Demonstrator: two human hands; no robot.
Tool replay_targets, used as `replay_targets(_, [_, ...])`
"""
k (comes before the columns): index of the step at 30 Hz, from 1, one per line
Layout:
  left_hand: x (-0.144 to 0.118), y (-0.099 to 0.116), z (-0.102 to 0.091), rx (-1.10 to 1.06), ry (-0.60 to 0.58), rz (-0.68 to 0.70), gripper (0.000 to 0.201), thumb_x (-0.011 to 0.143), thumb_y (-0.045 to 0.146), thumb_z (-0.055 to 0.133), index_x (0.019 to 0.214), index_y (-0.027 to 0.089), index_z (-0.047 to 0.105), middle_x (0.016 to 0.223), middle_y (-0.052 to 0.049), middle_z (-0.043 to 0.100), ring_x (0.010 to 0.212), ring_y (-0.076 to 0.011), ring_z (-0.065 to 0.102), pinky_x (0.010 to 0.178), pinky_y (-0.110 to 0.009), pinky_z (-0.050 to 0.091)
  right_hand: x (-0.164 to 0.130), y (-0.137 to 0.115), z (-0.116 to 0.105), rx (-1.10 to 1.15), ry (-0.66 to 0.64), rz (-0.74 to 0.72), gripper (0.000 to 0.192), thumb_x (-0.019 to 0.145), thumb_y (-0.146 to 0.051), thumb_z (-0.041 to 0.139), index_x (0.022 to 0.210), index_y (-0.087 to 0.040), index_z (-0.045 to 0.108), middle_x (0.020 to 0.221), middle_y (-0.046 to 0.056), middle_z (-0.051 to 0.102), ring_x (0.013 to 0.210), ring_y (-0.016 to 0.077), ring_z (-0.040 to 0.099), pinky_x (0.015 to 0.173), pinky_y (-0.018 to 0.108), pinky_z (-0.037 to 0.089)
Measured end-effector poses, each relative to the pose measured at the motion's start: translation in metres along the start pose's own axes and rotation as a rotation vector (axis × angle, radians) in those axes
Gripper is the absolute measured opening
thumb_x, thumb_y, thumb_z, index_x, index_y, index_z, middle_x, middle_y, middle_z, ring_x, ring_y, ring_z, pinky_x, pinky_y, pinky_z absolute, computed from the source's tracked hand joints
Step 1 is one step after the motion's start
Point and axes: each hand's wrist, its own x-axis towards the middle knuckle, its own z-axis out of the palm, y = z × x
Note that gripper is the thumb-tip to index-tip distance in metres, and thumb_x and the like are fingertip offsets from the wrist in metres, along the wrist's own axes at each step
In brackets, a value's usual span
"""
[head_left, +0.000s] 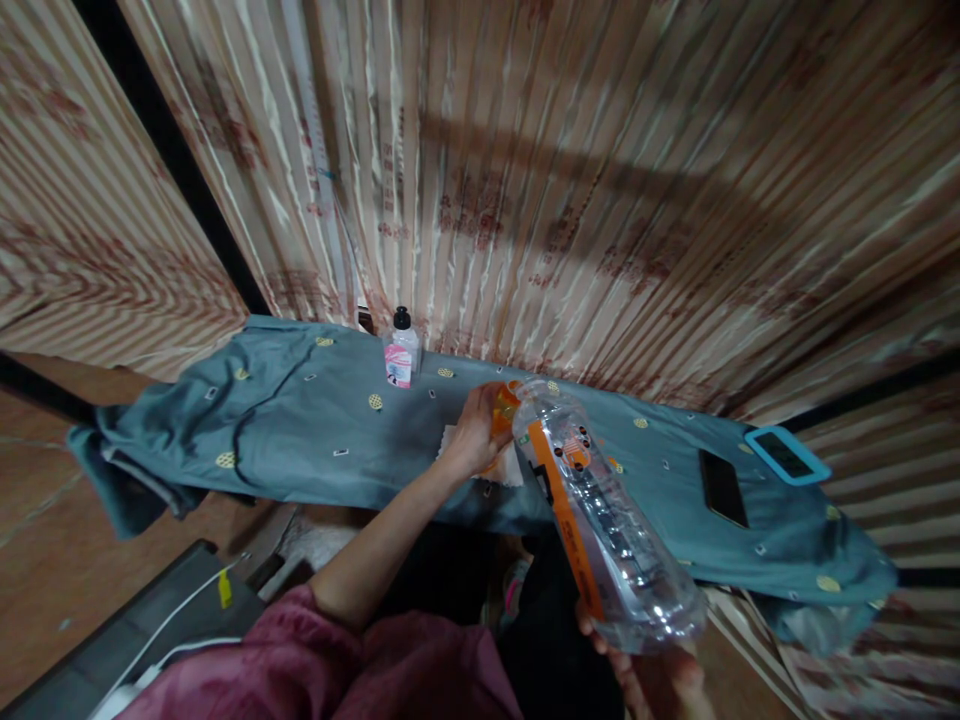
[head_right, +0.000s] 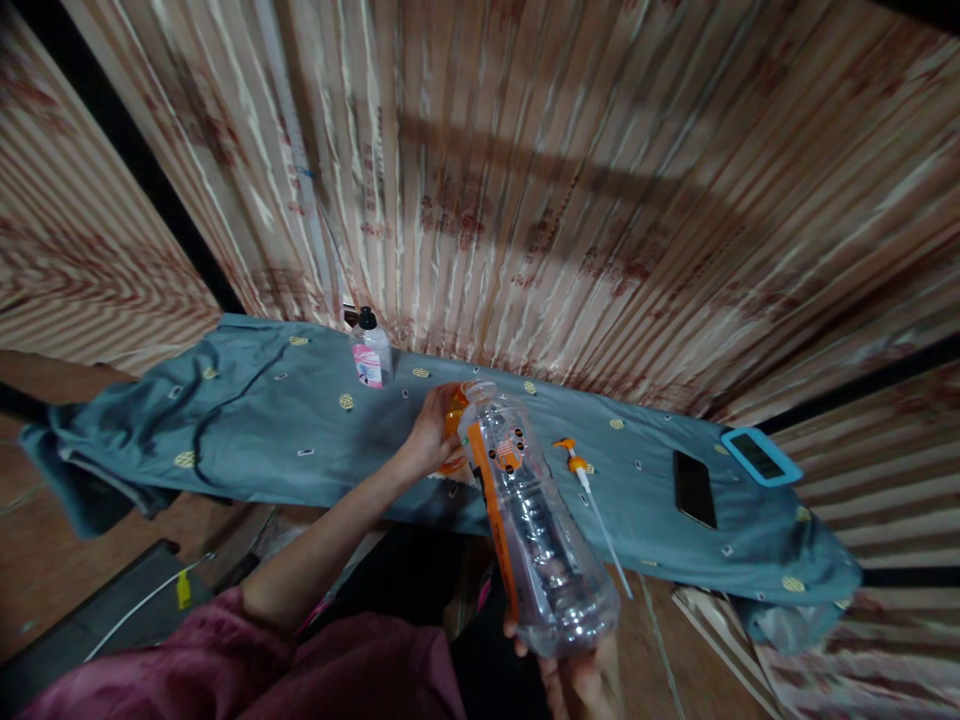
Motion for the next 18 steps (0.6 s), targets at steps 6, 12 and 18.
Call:
replay_targets(6, [0.0014, 0.0021, -0.0014, 0.0, -0.013, -0.025, 0.057, 0.077, 0.02, 0.062, 0.13, 0.016, 0.039, 0.13, -0.016, 0.051, 0.124, -0.0323, 0.049, 0.105, -0.053, 0.042, -0.0011, -0.0028, 0.0019, 0.007, -0.076, -0.021, 0.065, 0.053, -0.065, 0.084, 0.103, -0.027, 0.067, 0.085, 0.001, 0.075, 0.06, 0.0134, 0.064, 0.056, 0.02, 0.049])
replay_targets(12, [0.0039, 0.0065, -0.0046, -0.015, -0.013, -0.038, 0.053, 0.076, 0.021, 0.063, 0.125, 0.015, 0.043, 0.127, -0.015, 0.054, 0.12, -0.0318, 0.051, 0.103, -0.052, 0.043, -0.0009, 0.0018, 0.0006, 0.032, -0.091, -0.053, 0.065, 0.059, -0.061, 0.082, 0.112, -0.028, 0.064, 0.094, -0.001, 0.076, 0.062, 0.0124, 0.066, 0.055, 0.018, 0.048])
replay_targets(18, [0.0068, 0.0093, -0.0075, -0.013, -0.013, -0.067, 0.05, 0.075, 0.02, 0.063, 0.121, 0.016, 0.046, 0.125, -0.014, 0.055, 0.118, -0.0313, 0.052, 0.103, -0.051, 0.043, -0.0012, 0.0018, 0.0052, 0.018, -0.076, -0.07, 0.067, 0.053, -0.065, 0.083, 0.107, -0.028, 0.067, 0.087, -0.002, 0.075, 0.06, 0.0124, 0.065, 0.054, 0.019, 0.049])
